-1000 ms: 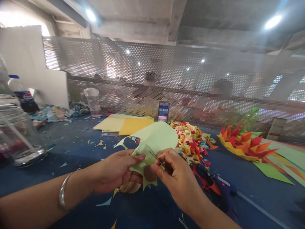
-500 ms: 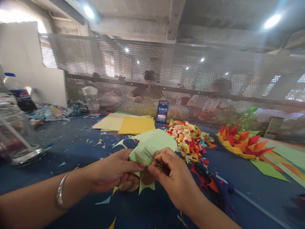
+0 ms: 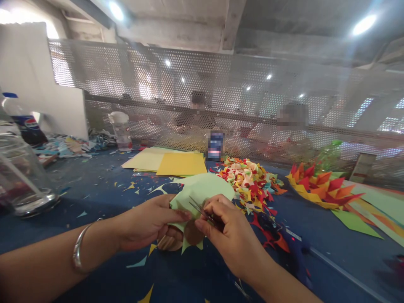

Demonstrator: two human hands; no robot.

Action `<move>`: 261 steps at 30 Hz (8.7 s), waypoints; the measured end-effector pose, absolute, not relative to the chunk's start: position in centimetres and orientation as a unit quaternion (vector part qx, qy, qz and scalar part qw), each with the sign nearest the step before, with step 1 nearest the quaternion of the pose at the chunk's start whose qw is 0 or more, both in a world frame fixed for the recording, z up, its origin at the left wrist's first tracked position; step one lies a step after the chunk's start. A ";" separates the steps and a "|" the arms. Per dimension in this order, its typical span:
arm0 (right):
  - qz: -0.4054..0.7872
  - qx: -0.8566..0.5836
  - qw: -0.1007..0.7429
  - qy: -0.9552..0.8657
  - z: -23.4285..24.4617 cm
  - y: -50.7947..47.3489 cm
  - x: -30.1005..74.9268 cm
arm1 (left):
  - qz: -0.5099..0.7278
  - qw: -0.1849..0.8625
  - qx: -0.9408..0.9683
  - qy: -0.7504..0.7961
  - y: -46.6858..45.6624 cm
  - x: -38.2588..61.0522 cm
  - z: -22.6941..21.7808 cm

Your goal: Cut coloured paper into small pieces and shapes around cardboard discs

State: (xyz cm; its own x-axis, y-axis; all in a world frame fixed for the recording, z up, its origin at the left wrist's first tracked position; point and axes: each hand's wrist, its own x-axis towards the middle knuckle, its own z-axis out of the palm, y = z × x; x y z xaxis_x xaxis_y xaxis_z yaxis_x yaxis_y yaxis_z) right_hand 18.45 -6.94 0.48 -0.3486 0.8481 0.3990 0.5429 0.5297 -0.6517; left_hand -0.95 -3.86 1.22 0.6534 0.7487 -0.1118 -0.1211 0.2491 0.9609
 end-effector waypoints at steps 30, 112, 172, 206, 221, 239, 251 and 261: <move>0.320 -0.498 0.481 -0.647 0.4 -7.8 17.9 | 0.431 0.640 0.590 0.238 -5.0 -0.4 -0.1; 0.529 -0.462 0.425 -0.571 0.1 -8.3 17.8 | 0.461 0.687 0.502 0.254 -5.1 0.3 0.0; 0.299 -0.499 0.361 -0.728 0.7 -7.7 18.8 | 0.494 0.682 0.495 0.214 -4.8 0.4 0.8; 0.337 -0.499 0.368 -0.709 0.8 -7.5 18.8 | 0.458 0.732 0.447 0.233 -4.6 -0.1 0.9; 0.335 -0.490 0.366 -0.717 0.7 -7.5 18.9 | 0.455 0.727 0.461 0.228 -4.7 0.1 1.1; 0.292 -0.501 0.331 -0.744 1.0 -7.4 18.9 | 0.466 0.683 0.511 0.236 -4.4 -0.2 0.8; 0.287 -0.495 0.327 -0.752 0.8 -7.2 19.1 | 0.430 0.675 0.554 0.230 -3.9 -0.6 0.9; 0.293 -0.490 0.316 -0.758 0.7 -7.3 19.3 | 0.420 0.661 0.573 0.244 -3.9 -0.7 0.9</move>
